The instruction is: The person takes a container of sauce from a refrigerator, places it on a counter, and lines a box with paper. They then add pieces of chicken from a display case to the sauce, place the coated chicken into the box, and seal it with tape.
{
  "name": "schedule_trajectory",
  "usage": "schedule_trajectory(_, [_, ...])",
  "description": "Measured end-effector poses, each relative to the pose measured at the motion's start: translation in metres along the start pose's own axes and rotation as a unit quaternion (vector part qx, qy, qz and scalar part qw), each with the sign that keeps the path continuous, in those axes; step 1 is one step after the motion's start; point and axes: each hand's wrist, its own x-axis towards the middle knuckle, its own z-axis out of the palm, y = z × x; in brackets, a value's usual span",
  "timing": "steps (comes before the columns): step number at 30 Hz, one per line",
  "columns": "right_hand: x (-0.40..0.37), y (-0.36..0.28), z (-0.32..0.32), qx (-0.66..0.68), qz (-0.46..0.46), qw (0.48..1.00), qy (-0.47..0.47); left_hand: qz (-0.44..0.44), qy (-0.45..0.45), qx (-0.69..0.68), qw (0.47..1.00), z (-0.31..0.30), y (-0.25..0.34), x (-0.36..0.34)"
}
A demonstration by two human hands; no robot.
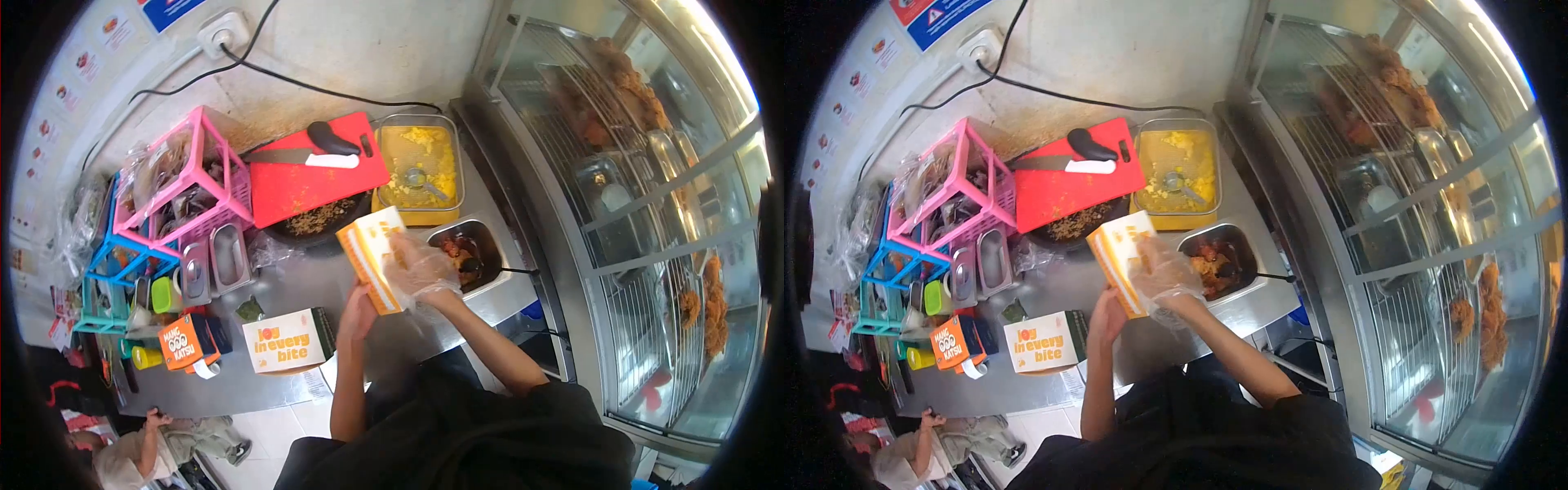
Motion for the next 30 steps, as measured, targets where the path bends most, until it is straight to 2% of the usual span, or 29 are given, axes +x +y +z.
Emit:
schedule_trajectory(1, [0.002, -0.001, -0.001, 0.033, -0.003, 0.998, -0.062, 0.018, 0.034, 0.032, 0.999, 0.003, 0.007, -0.004])
schedule_trajectory(2, [-0.001, -0.006, -0.002, 0.031, 0.003, 0.998, -0.058, 0.035, 0.070, 0.064, 0.995, 0.008, 0.010, -0.009])
schedule_trajectory(3, [-0.005, -0.014, -0.001, 0.022, -0.028, 0.998, -0.060, 0.073, 0.097, 0.087, 0.989, 0.019, 0.012, -0.011])
schedule_trajectory(4, [-0.008, -0.023, -0.001, 0.013, -0.059, 0.996, -0.064, 0.068, 0.095, 0.087, 0.989, 0.025, 0.010, -0.012])
schedule_trajectory(6, [-0.007, -0.034, 0.001, -0.033, -0.037, 0.995, -0.087, 0.204, 0.164, 0.244, 0.934, 0.039, 0.009, -0.011])
schedule_trajectory(7, [-0.011, -0.032, 0.010, -0.030, -0.047, 0.995, -0.080, 0.239, 0.180, 0.228, 0.927, 0.047, 0.009, -0.013])
schedule_trajectory(8, [-0.012, -0.029, 0.016, -0.029, -0.059, 0.995, -0.073, 0.238, 0.179, 0.229, 0.927, 0.049, 0.008, -0.015])
schedule_trajectory(9, [-0.010, -0.024, 0.019, -0.030, -0.059, 0.995, -0.071, 0.263, 0.183, 0.318, 0.893, 0.049, 0.006, -0.019])
schedule_trajectory(10, [-0.010, -0.020, 0.023, 0.007, -0.104, 0.994, -0.025, 0.284, 0.186, 0.404, 0.850, 0.048, 0.003, -0.025])
schedule_trajectory(11, [-0.010, -0.018, 0.024, 0.044, -0.150, 0.987, 0.021, 0.284, 0.185, 0.404, 0.850, 0.037, 0.000, -0.027])
schedule_trajectory(12, [-0.003, -0.014, 0.010, 0.044, -0.150, 0.987, 0.023, 0.280, 0.187, 0.331, 0.882, 0.017, -0.004, -0.026])
schedule_trajectory(13, [0.011, -0.004, -0.019, 0.201, 0.009, 0.973, -0.115, 0.274, 0.189, 0.255, 0.908, -0.001, -0.007, -0.025])
schedule_trajectory(14, [0.021, 0.007, -0.044, 0.345, 0.167, 0.890, -0.247, 0.178, 0.181, 0.039, 0.967, -0.013, -0.009, -0.027])
schedule_trajectory(16, [0.032, 0.039, -0.063, 0.503, 0.110, 0.795, -0.320, 0.100, 0.230, 0.016, 0.968, -0.007, -0.019, -0.033])
schedule_trajectory(17, [0.036, 0.052, -0.056, 0.261, -0.132, 0.917, -0.271, 0.102, 0.230, 0.017, 0.968, -0.003, -0.026, -0.035])
schedule_trajectory(18, [0.038, 0.058, -0.048, 0.262, -0.133, 0.917, -0.270, 0.068, 0.224, 0.013, 0.972, 0.000, -0.036, -0.037])
schedule_trajectory(20, [0.041, 0.067, -0.040, 0.315, -0.187, 0.925, -0.097, 0.031, 0.212, 0.015, 0.977, 0.002, -0.048, -0.039])
schedule_trajectory(21, [0.033, 0.056, -0.059, 0.497, 0.004, 0.864, -0.073, 0.057, 0.253, 0.008, 0.966, 0.001, -0.053, -0.041])
schedule_trajectory(22, [0.022, 0.045, -0.078, 0.527, 0.129, 0.840, -0.019, 0.081, 0.293, 0.003, 0.953, -0.001, -0.058, -0.046])
schedule_trajectory(23, [0.010, 0.048, -0.089, 0.513, 0.137, 0.848, 0.012, 0.104, 0.321, 0.068, 0.939, -0.034, -0.076, -0.044])
schedule_trajectory(26, [-0.049, 0.063, -0.110, 0.506, 0.153, 0.846, 0.064, 0.083, 0.318, 0.047, 0.943, -0.035, -0.082, -0.034])
schedule_trajectory(28, [-0.093, 0.071, -0.110, 0.515, 0.151, 0.839, 0.087, 0.073, 0.280, 0.048, 0.956, -0.017, -0.080, -0.033])
schedule_trajectory(30, [-0.144, 0.096, -0.097, 0.510, 0.205, 0.827, 0.122, 0.017, 0.345, 0.023, 0.938, -0.011, -0.090, -0.039])
